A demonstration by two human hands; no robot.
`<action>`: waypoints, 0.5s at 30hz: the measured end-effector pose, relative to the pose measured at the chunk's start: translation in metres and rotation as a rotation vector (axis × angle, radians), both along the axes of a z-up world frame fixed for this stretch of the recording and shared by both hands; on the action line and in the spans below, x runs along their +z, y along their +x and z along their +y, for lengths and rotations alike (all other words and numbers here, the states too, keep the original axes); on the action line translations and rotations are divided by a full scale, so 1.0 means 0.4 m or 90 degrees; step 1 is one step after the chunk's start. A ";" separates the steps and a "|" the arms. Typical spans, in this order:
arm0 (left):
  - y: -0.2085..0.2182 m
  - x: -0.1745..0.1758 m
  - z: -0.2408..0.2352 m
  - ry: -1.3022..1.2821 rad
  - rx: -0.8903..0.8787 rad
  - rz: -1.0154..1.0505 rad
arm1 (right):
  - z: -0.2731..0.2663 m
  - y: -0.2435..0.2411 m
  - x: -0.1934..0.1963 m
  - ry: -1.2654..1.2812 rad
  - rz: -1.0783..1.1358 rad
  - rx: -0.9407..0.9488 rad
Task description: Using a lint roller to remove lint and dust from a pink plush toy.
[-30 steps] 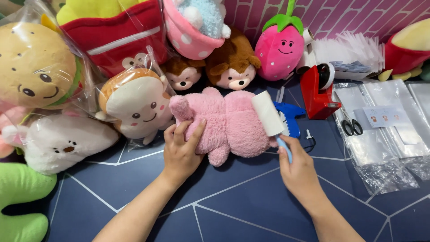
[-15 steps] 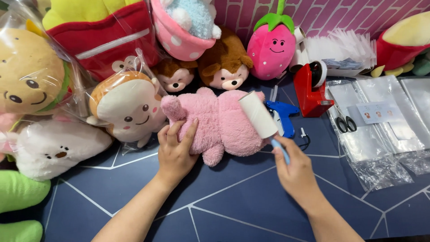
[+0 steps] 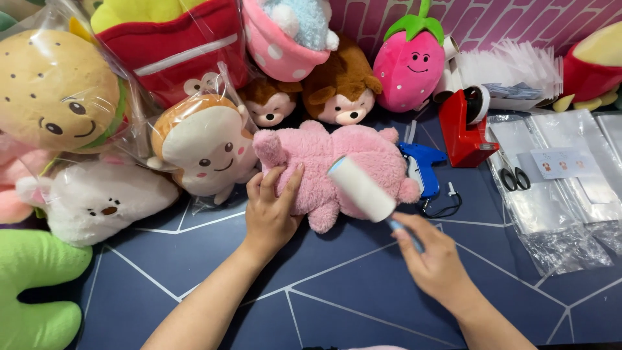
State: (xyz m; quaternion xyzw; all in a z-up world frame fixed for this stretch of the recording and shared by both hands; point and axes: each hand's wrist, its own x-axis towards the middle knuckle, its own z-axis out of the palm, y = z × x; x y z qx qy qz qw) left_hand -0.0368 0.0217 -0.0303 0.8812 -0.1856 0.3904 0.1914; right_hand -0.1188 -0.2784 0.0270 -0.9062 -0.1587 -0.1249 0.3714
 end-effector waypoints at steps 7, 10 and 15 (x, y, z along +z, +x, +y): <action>-0.003 0.008 0.000 -0.006 -0.013 -0.010 | -0.027 0.017 -0.073 0.023 0.120 -0.217; -0.005 0.004 0.005 0.003 -0.006 -0.001 | 0.020 -0.008 -0.114 -0.026 0.104 -0.165; -0.003 -0.002 0.012 0.006 -0.008 0.029 | 0.090 -0.039 -0.107 0.017 0.022 0.047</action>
